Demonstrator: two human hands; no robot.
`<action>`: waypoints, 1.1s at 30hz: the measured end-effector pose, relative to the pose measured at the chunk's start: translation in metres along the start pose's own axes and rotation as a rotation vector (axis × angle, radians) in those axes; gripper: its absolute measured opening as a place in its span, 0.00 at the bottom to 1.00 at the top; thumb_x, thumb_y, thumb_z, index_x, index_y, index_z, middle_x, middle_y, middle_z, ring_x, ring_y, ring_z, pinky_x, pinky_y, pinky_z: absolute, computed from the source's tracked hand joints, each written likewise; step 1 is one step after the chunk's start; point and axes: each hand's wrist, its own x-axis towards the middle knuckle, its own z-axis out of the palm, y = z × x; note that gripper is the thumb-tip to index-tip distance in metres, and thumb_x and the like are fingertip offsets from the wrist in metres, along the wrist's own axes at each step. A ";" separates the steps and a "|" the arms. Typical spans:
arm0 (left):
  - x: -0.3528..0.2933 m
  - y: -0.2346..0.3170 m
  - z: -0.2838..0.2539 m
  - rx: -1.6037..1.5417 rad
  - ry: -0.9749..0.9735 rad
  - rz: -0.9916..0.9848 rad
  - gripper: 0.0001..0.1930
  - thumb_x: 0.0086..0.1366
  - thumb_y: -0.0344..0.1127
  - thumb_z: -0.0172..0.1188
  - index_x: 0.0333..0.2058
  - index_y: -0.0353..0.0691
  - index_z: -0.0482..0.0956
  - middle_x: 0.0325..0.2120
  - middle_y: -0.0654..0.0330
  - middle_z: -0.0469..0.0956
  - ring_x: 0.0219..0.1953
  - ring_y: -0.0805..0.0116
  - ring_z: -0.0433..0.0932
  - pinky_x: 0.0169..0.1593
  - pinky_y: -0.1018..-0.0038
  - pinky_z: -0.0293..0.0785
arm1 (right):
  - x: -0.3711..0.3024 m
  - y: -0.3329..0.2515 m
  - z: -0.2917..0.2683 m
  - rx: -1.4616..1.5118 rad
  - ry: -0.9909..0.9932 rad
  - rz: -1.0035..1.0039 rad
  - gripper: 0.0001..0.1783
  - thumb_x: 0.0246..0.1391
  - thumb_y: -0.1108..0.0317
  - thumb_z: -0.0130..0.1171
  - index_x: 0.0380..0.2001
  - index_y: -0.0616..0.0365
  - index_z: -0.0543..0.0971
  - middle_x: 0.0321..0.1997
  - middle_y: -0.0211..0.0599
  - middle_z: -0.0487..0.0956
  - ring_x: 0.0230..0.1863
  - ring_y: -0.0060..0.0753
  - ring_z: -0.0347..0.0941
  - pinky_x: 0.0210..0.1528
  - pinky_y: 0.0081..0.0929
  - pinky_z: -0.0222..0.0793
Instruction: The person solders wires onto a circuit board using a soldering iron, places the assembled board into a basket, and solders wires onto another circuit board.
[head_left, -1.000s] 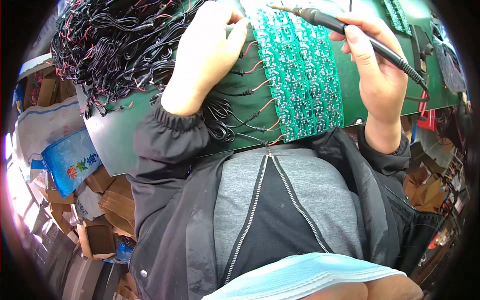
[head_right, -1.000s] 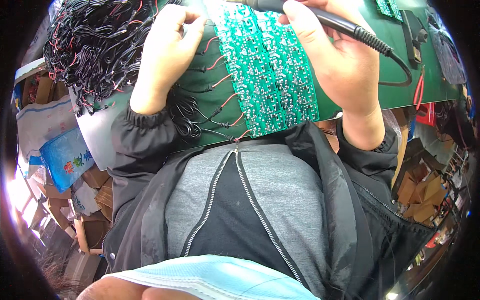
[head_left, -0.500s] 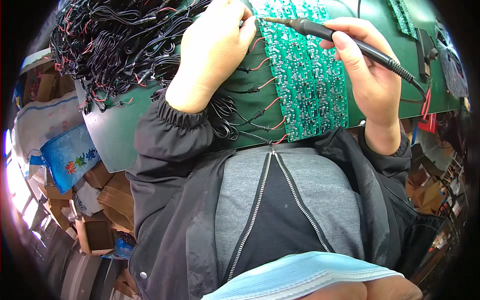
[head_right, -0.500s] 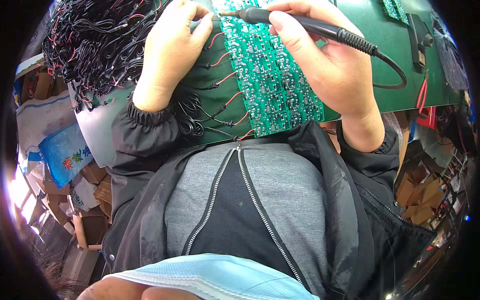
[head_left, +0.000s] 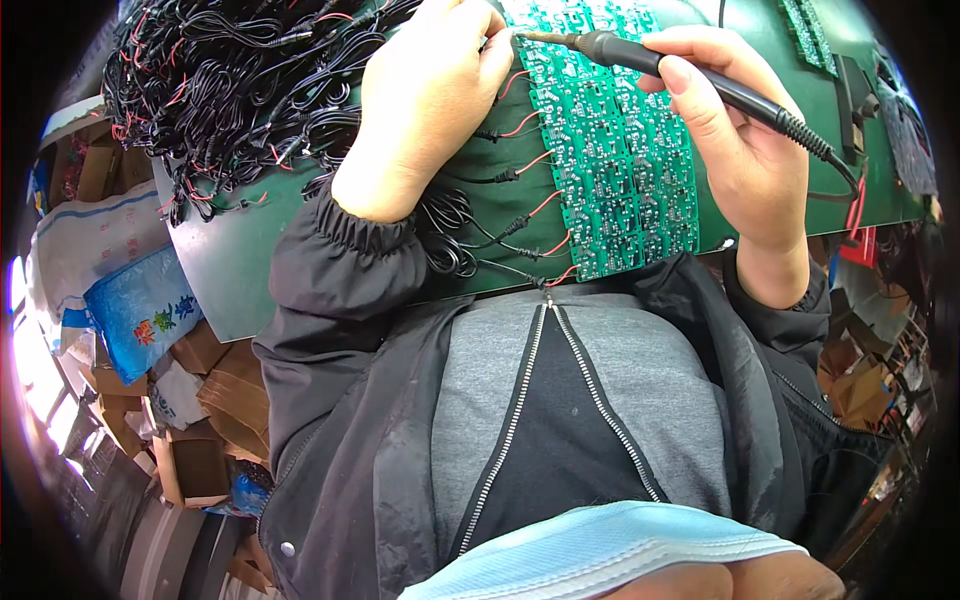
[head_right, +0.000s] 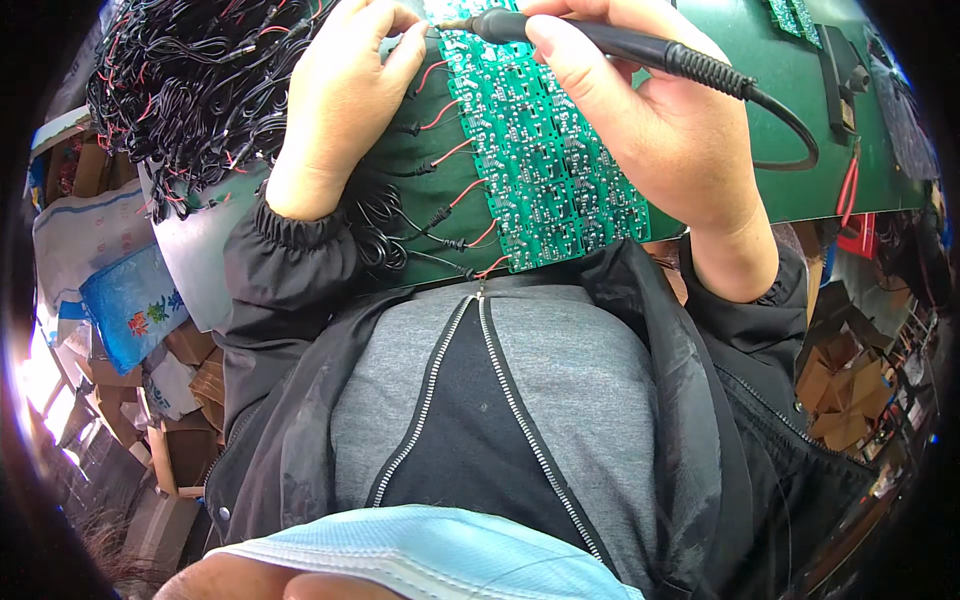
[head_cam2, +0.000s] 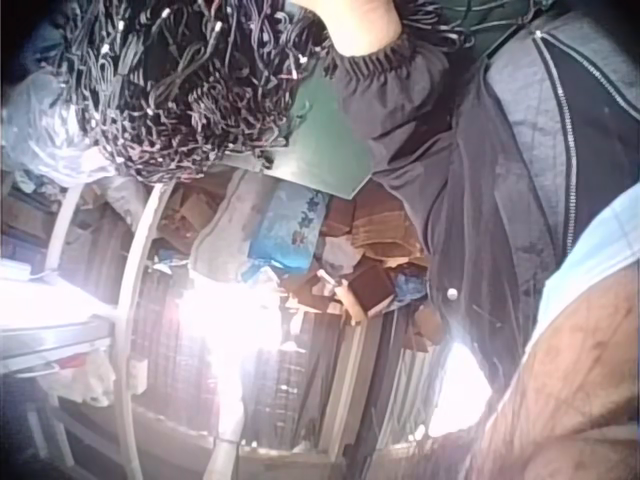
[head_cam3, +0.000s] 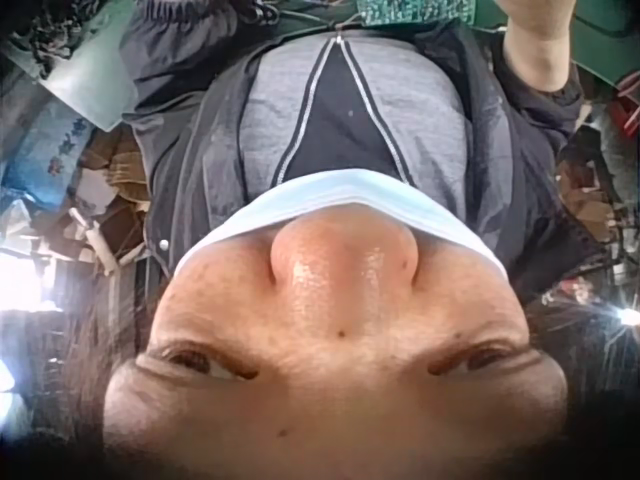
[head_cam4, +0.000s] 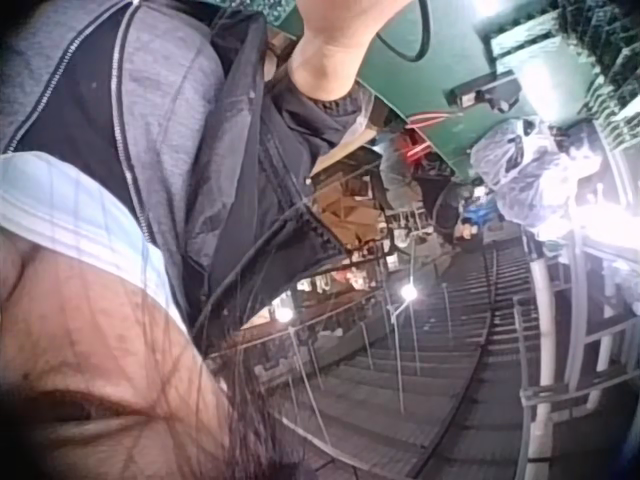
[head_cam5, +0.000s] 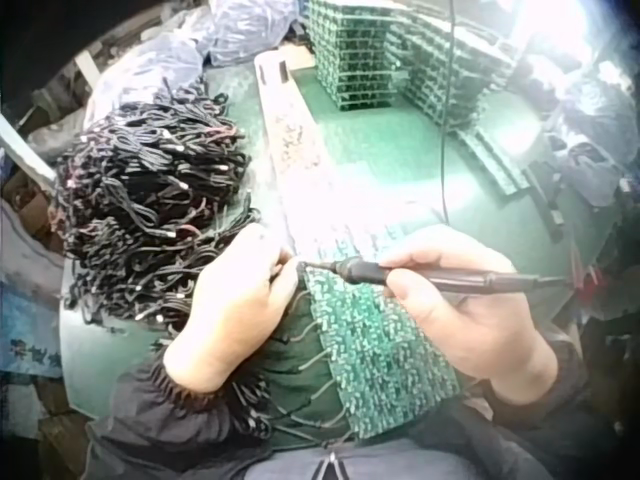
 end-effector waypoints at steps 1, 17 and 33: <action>0.000 0.000 0.000 0.006 0.002 0.007 0.06 0.62 0.30 0.66 0.31 0.39 0.77 0.30 0.54 0.75 0.30 0.52 0.78 0.34 0.63 0.76 | 0.000 -0.001 0.000 0.001 0.000 -0.001 0.13 0.69 0.69 0.58 0.50 0.67 0.81 0.43 0.35 0.83 0.43 0.20 0.79 0.43 0.15 0.70; 0.002 -0.004 0.003 0.007 0.041 0.065 0.06 0.63 0.34 0.65 0.33 0.37 0.79 0.31 0.52 0.79 0.33 0.50 0.80 0.39 0.62 0.77 | -0.010 -0.009 -0.004 -0.051 0.098 -0.039 0.13 0.69 0.69 0.58 0.51 0.66 0.81 0.39 0.35 0.84 0.38 0.16 0.74 0.42 0.15 0.68; 0.009 -0.046 -0.084 0.422 -0.172 0.132 0.10 0.70 0.38 0.58 0.41 0.41 0.85 0.36 0.56 0.82 0.44 0.56 0.81 0.47 0.64 0.76 | 0.081 0.011 -0.035 -0.129 0.207 -0.172 0.09 0.67 0.70 0.58 0.45 0.64 0.81 0.36 0.32 0.83 0.36 0.18 0.75 0.38 0.18 0.68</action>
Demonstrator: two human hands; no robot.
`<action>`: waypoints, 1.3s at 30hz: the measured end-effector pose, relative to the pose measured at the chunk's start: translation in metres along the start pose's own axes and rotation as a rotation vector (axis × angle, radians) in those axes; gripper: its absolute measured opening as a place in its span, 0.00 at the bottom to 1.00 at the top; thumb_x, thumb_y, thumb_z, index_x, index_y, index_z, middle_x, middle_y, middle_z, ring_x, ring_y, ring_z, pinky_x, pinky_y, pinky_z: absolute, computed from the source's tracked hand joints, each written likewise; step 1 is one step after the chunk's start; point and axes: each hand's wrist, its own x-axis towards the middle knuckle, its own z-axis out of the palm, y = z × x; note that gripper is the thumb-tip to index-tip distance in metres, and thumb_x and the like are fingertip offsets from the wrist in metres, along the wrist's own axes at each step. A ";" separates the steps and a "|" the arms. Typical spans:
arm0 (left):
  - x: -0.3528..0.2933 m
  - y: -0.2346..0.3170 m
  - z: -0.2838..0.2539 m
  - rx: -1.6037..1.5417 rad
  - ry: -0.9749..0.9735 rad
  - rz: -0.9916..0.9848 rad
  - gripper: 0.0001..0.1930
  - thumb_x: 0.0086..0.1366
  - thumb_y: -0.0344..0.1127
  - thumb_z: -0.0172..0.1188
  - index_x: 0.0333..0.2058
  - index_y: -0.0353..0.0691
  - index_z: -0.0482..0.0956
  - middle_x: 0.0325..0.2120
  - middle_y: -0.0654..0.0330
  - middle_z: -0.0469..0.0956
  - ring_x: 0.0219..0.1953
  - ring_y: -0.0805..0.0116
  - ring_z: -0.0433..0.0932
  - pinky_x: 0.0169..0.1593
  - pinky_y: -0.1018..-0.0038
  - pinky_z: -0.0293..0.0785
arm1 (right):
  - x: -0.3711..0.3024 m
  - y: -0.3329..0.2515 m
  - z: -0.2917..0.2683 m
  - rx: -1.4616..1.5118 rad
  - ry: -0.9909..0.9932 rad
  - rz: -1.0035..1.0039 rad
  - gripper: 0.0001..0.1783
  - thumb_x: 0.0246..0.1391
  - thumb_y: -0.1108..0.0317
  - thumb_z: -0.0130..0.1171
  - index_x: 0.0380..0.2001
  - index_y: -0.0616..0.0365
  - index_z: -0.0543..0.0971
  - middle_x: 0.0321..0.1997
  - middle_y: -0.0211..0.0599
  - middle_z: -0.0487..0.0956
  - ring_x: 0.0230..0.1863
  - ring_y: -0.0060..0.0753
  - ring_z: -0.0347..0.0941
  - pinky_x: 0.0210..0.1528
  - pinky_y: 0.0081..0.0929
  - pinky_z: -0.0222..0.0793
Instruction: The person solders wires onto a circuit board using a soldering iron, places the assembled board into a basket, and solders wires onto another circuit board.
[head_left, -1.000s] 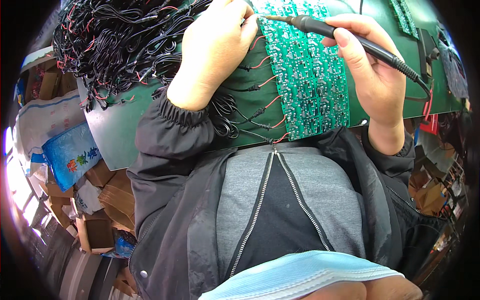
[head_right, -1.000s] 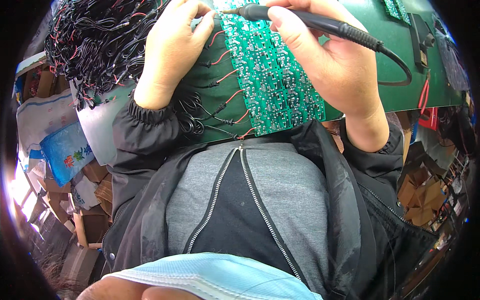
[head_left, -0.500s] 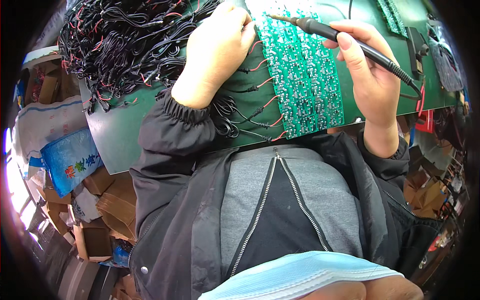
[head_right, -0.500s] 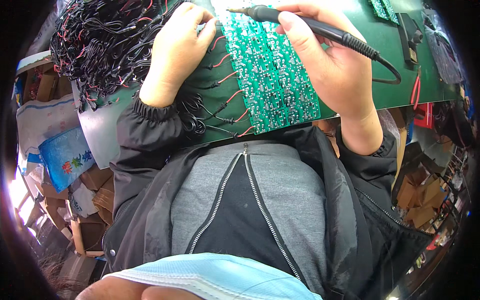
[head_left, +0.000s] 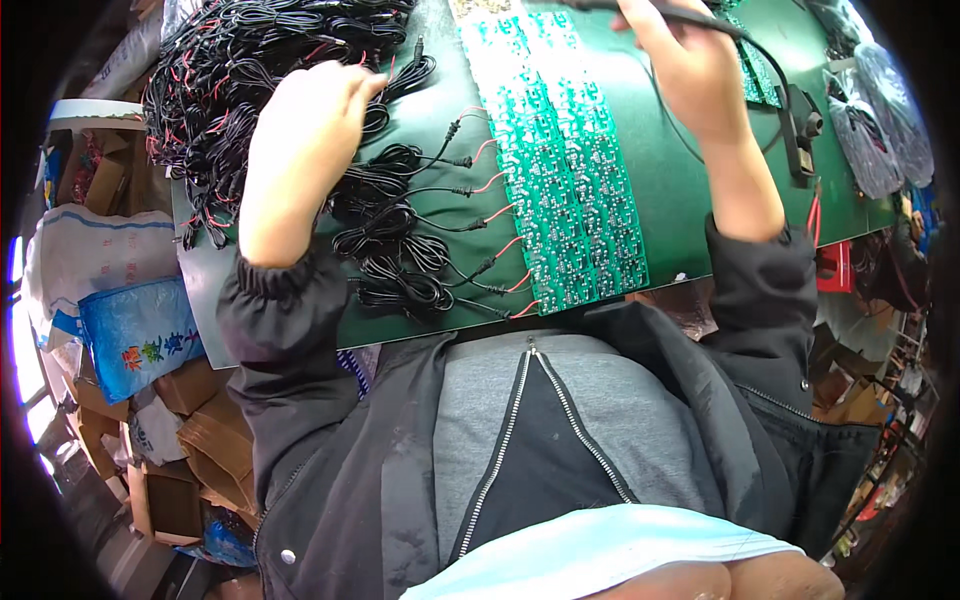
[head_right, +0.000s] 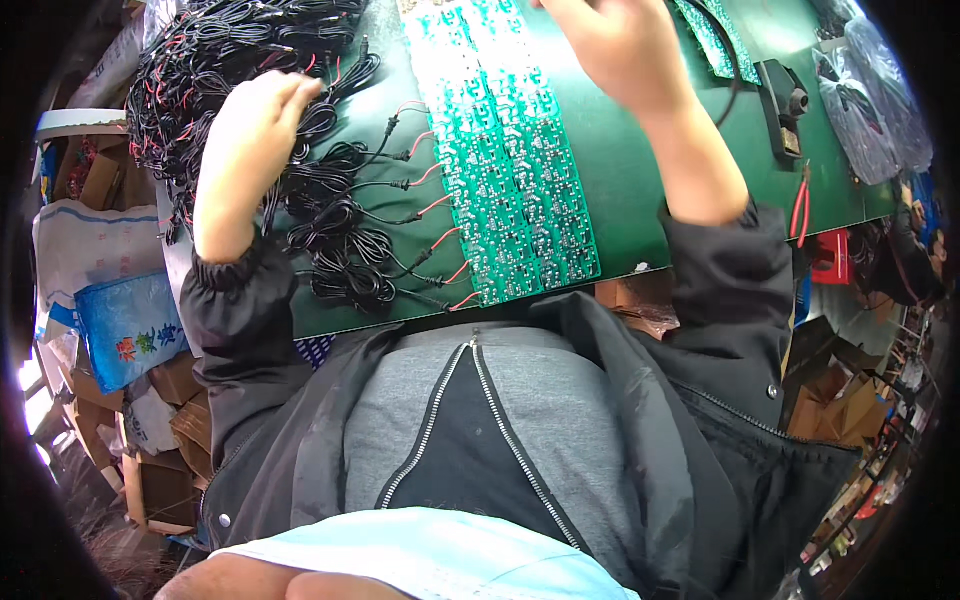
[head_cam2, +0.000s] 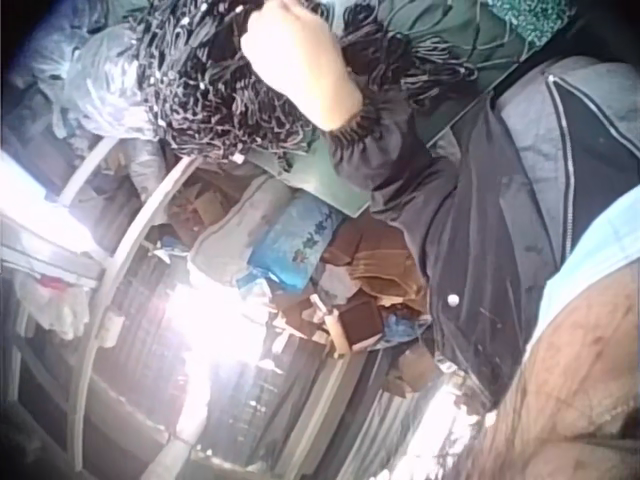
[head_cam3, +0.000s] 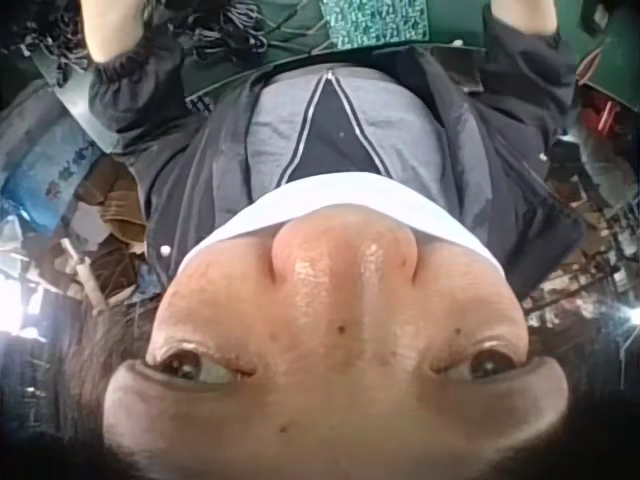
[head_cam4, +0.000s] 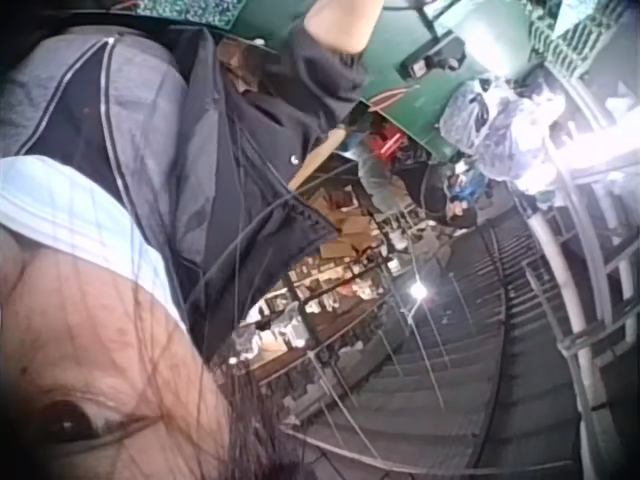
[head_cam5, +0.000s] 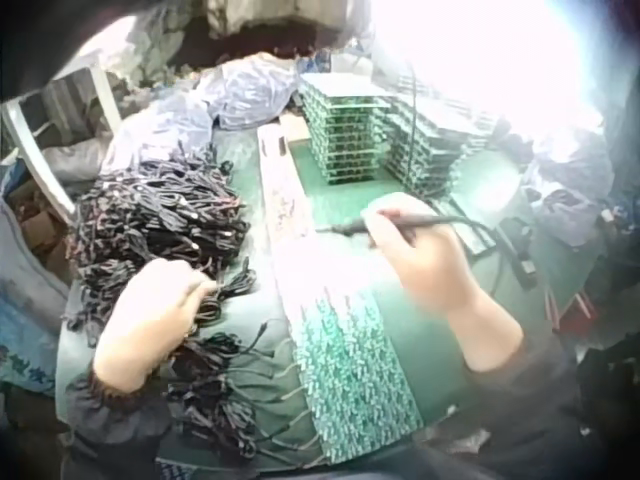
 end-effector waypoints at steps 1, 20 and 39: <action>0.006 0.002 0.008 -0.077 0.144 0.068 0.11 0.70 0.39 0.57 0.42 0.41 0.85 0.36 0.55 0.83 0.44 0.56 0.81 0.47 0.63 0.77 | 0.014 -0.002 0.009 0.000 0.004 -0.003 0.07 0.66 0.71 0.58 0.43 0.63 0.81 0.34 0.30 0.81 0.34 0.18 0.73 0.38 0.20 0.69; 0.024 0.034 0.069 -0.823 -0.062 -0.391 0.12 0.70 0.39 0.60 0.45 0.38 0.83 0.34 0.55 0.85 0.36 0.65 0.84 0.44 0.70 0.77 | 0.090 0.053 0.070 0.010 -0.172 -0.080 0.07 0.64 0.71 0.60 0.42 0.61 0.80 0.38 0.32 0.81 0.40 0.21 0.75 0.45 0.24 0.72; 0.026 0.036 0.069 -0.833 -0.152 -0.407 0.16 0.64 0.41 0.62 0.43 0.34 0.84 0.35 0.57 0.86 0.35 0.70 0.82 0.43 0.71 0.77 | 0.088 0.054 0.067 0.097 -0.116 -0.062 0.07 0.65 0.70 0.61 0.42 0.62 0.80 0.38 0.33 0.82 0.40 0.23 0.75 0.46 0.25 0.72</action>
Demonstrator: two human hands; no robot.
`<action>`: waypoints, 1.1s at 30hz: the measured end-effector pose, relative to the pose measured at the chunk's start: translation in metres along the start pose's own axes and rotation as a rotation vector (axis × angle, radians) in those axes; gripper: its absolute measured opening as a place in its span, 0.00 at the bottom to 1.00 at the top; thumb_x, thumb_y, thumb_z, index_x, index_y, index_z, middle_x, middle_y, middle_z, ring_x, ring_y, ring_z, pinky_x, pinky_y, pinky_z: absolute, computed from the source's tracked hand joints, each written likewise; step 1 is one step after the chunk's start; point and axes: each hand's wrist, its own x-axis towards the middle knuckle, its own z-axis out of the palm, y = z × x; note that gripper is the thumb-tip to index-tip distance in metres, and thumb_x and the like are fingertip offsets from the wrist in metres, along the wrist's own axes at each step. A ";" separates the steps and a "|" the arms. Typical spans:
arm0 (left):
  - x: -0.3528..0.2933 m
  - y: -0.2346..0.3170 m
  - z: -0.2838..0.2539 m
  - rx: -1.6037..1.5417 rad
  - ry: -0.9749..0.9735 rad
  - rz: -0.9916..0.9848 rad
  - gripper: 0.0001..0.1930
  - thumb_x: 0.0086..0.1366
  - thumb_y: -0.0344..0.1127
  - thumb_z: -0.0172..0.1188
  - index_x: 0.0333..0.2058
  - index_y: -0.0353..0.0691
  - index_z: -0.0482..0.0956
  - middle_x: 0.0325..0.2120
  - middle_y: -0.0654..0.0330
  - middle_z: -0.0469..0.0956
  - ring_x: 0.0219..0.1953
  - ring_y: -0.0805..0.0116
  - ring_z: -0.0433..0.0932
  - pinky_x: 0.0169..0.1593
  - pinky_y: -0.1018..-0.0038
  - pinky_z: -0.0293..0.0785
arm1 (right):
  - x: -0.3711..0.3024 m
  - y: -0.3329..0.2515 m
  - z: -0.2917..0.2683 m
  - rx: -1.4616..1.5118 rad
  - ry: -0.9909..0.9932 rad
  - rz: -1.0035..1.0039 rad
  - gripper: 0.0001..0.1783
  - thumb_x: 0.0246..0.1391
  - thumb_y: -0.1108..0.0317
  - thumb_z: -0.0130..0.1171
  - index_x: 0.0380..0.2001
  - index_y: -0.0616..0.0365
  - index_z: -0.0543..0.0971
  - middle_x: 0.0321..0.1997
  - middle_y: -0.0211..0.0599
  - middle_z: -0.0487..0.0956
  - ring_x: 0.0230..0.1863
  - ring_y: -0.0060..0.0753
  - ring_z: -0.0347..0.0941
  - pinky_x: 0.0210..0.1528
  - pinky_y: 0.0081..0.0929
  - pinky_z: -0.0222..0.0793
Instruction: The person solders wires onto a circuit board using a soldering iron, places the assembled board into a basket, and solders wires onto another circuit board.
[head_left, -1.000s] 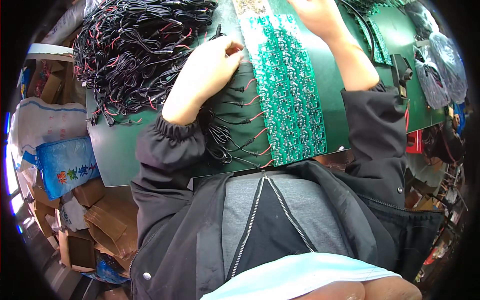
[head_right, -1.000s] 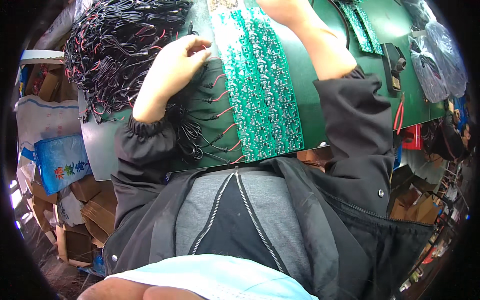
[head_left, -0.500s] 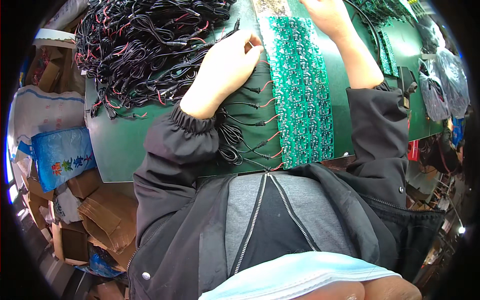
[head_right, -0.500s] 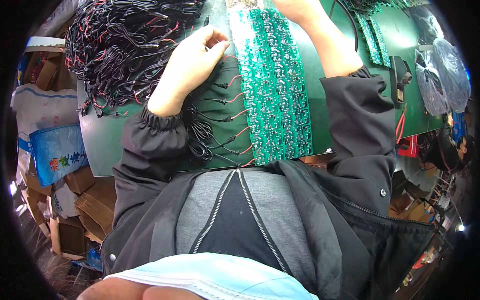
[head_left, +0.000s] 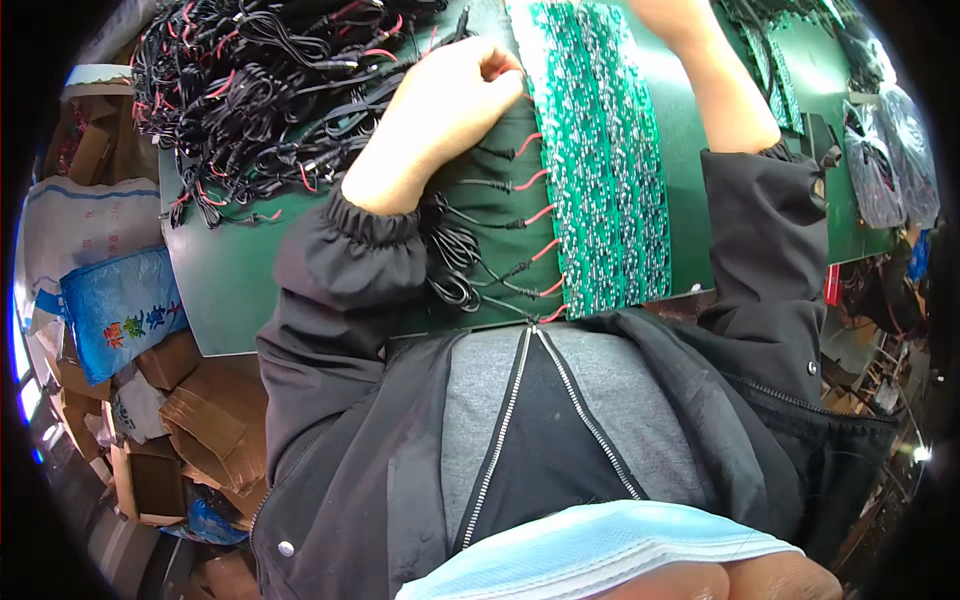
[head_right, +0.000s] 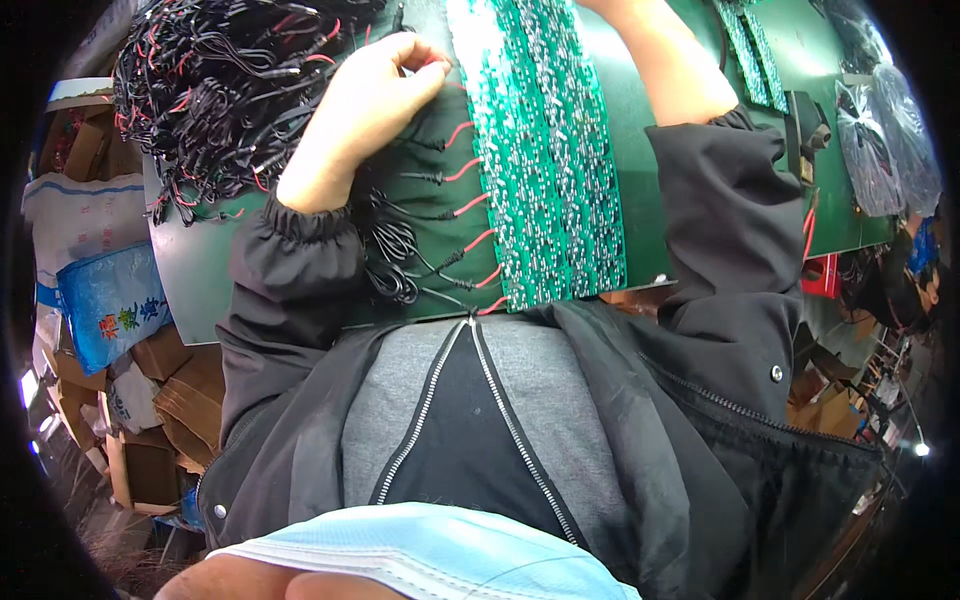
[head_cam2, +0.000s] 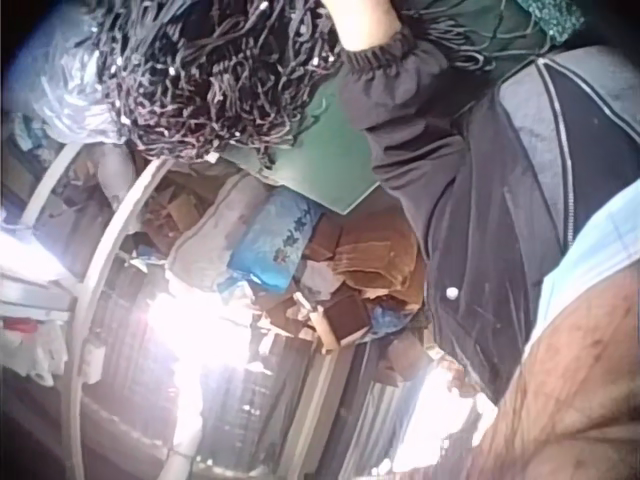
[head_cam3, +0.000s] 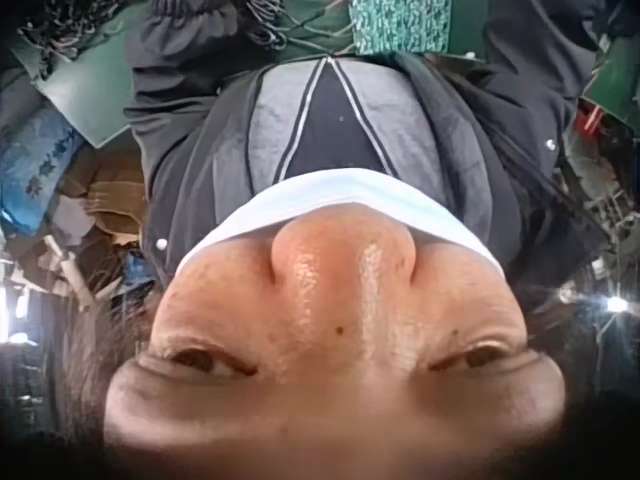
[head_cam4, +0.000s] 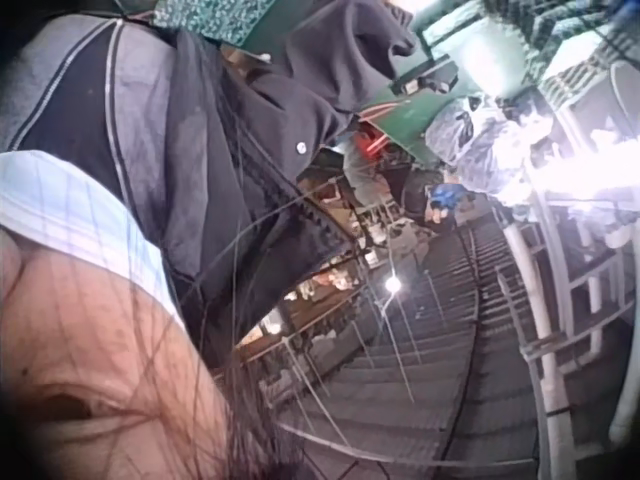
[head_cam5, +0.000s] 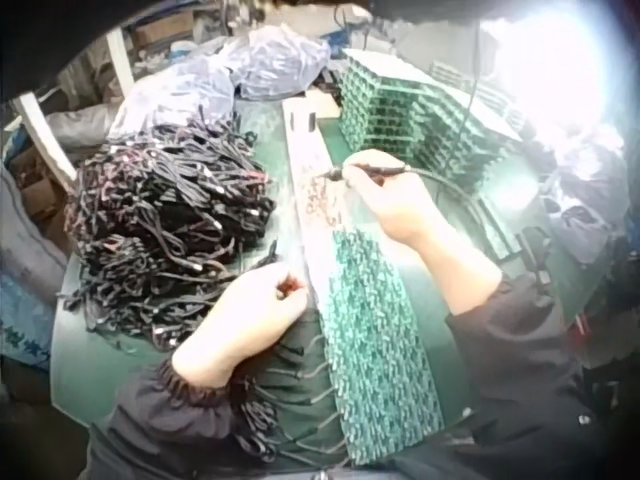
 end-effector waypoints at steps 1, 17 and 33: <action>-0.001 -0.003 -0.001 -0.002 0.004 0.007 0.16 0.64 0.40 0.62 0.43 0.34 0.84 0.35 0.56 0.86 0.36 0.68 0.83 0.44 0.71 0.78 | -0.005 -0.007 0.000 0.004 -0.022 -0.058 0.07 0.65 0.70 0.60 0.42 0.62 0.80 0.38 0.32 0.81 0.40 0.24 0.76 0.47 0.24 0.72; 0.003 0.005 0.007 0.141 0.079 0.075 0.13 0.63 0.39 0.64 0.35 0.33 0.83 0.30 0.46 0.83 0.34 0.49 0.83 0.40 0.62 0.78 | -0.156 -0.080 -0.037 -0.018 -0.050 0.218 0.13 0.70 0.67 0.57 0.50 0.64 0.81 0.40 0.37 0.86 0.37 0.17 0.74 0.38 0.15 0.67; 0.001 0.005 0.011 0.189 0.110 0.141 0.11 0.62 0.37 0.64 0.32 0.33 0.81 0.28 0.46 0.81 0.33 0.47 0.81 0.39 0.61 0.76 | -0.154 -0.084 -0.021 0.161 0.002 0.366 0.11 0.66 0.74 0.60 0.48 0.69 0.80 0.37 0.34 0.84 0.37 0.20 0.78 0.42 0.18 0.74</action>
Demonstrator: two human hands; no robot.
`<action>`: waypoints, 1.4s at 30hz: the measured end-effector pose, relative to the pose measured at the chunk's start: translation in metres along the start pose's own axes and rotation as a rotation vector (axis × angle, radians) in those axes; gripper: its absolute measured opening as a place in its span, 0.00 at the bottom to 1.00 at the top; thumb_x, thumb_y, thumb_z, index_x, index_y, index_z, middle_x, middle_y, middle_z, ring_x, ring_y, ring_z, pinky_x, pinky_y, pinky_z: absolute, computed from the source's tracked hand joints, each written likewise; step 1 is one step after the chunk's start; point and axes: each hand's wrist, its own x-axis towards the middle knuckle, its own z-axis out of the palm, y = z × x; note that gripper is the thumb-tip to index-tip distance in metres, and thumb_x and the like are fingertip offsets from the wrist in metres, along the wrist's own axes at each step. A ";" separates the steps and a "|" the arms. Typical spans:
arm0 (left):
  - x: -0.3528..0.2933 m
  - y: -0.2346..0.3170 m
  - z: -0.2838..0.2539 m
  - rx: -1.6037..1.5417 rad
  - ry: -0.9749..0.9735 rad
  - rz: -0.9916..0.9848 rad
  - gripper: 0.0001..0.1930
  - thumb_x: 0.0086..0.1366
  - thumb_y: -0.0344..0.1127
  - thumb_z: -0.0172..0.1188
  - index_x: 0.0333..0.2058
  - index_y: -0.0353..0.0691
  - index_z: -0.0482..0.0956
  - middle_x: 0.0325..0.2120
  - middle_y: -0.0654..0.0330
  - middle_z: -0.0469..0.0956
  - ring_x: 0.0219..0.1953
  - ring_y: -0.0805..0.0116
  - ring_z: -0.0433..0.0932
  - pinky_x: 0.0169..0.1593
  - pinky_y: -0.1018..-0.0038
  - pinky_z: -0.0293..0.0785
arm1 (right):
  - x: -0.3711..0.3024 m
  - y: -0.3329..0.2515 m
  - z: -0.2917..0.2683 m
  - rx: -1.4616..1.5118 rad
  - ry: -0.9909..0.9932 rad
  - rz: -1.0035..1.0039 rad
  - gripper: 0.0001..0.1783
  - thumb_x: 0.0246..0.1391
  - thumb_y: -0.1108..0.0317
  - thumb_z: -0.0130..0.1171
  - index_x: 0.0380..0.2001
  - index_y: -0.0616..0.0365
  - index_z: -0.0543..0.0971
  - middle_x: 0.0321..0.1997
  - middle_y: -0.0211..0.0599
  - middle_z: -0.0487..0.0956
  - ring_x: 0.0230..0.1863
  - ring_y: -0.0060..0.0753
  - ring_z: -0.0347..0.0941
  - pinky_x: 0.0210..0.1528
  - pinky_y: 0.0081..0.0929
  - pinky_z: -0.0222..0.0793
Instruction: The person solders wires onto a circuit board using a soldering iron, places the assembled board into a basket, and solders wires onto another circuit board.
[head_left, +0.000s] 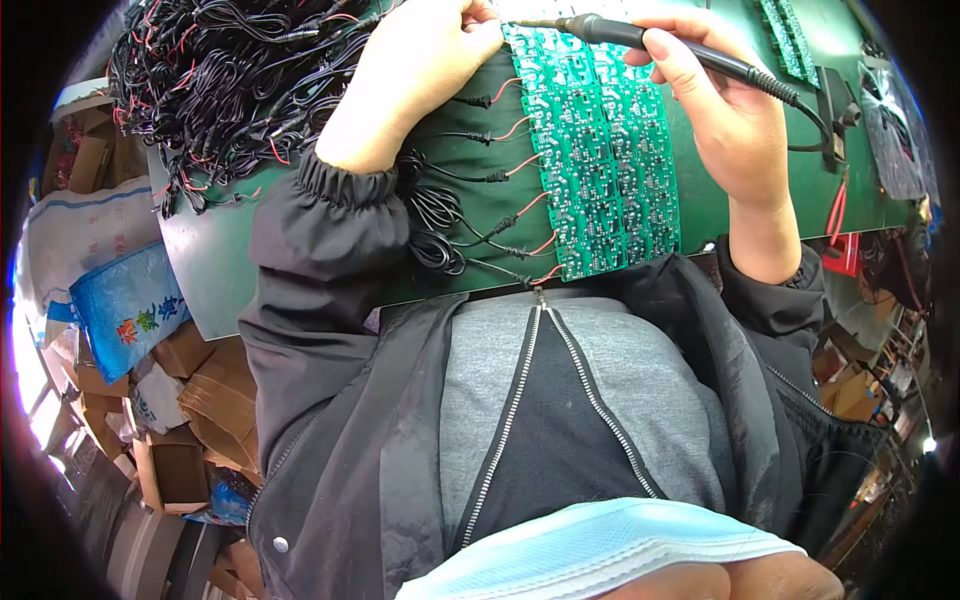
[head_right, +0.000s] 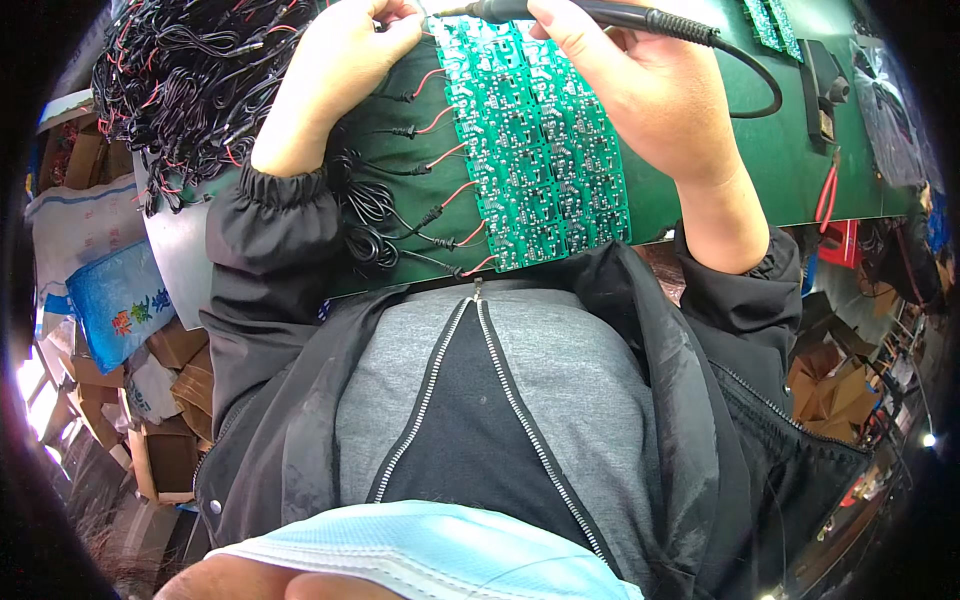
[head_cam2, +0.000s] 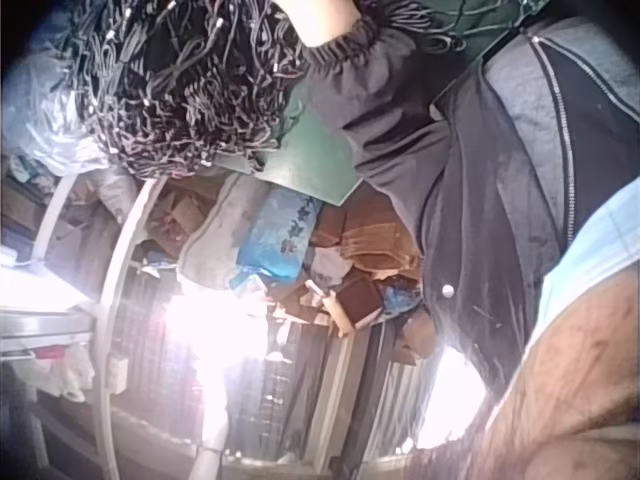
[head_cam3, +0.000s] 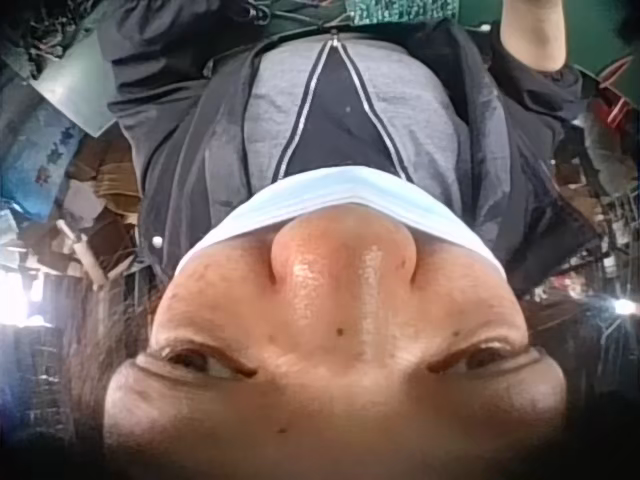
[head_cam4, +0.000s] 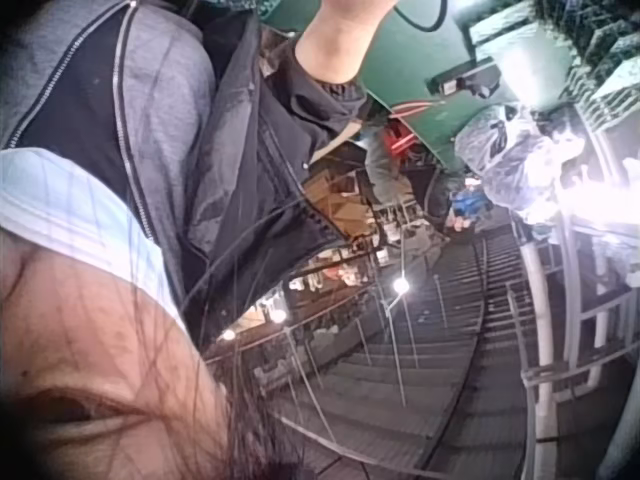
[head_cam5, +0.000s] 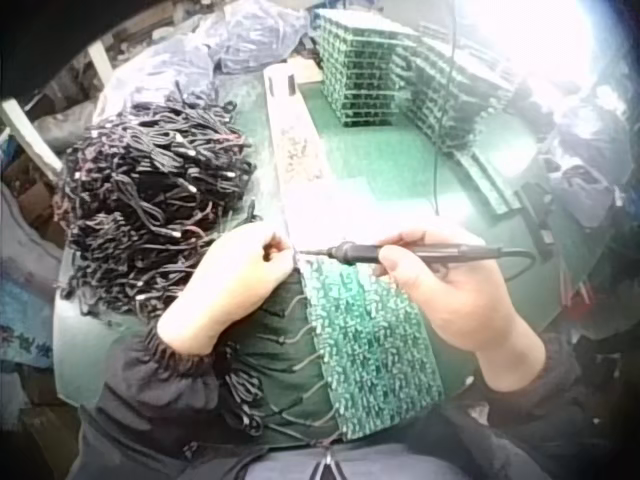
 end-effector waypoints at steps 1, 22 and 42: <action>0.000 0.001 0.000 0.000 0.000 0.001 0.11 0.62 0.37 0.64 0.32 0.33 0.81 0.28 0.46 0.81 0.33 0.47 0.81 0.39 0.61 0.76 | 0.000 0.002 -0.001 0.019 0.005 -0.040 0.11 0.66 0.74 0.60 0.48 0.69 0.80 0.37 0.34 0.84 0.37 0.20 0.78 0.41 0.18 0.74; 0.007 0.014 -0.020 0.088 -0.007 0.137 0.09 0.66 0.35 0.61 0.38 0.34 0.83 0.33 0.45 0.83 0.37 0.47 0.83 0.43 0.60 0.78 | -0.006 0.001 -0.006 -0.007 0.138 -0.062 0.11 0.67 0.71 0.59 0.47 0.69 0.80 0.37 0.35 0.84 0.38 0.20 0.77 0.41 0.18 0.73; 0.002 0.006 -0.001 0.096 0.047 0.107 0.08 0.64 0.35 0.62 0.34 0.35 0.81 0.27 0.47 0.82 0.31 0.46 0.82 0.37 0.59 0.78 | 0.005 0.011 0.003 -0.021 0.031 -0.136 0.10 0.64 0.76 0.61 0.47 0.67 0.80 0.37 0.33 0.83 0.38 0.20 0.78 0.42 0.20 0.73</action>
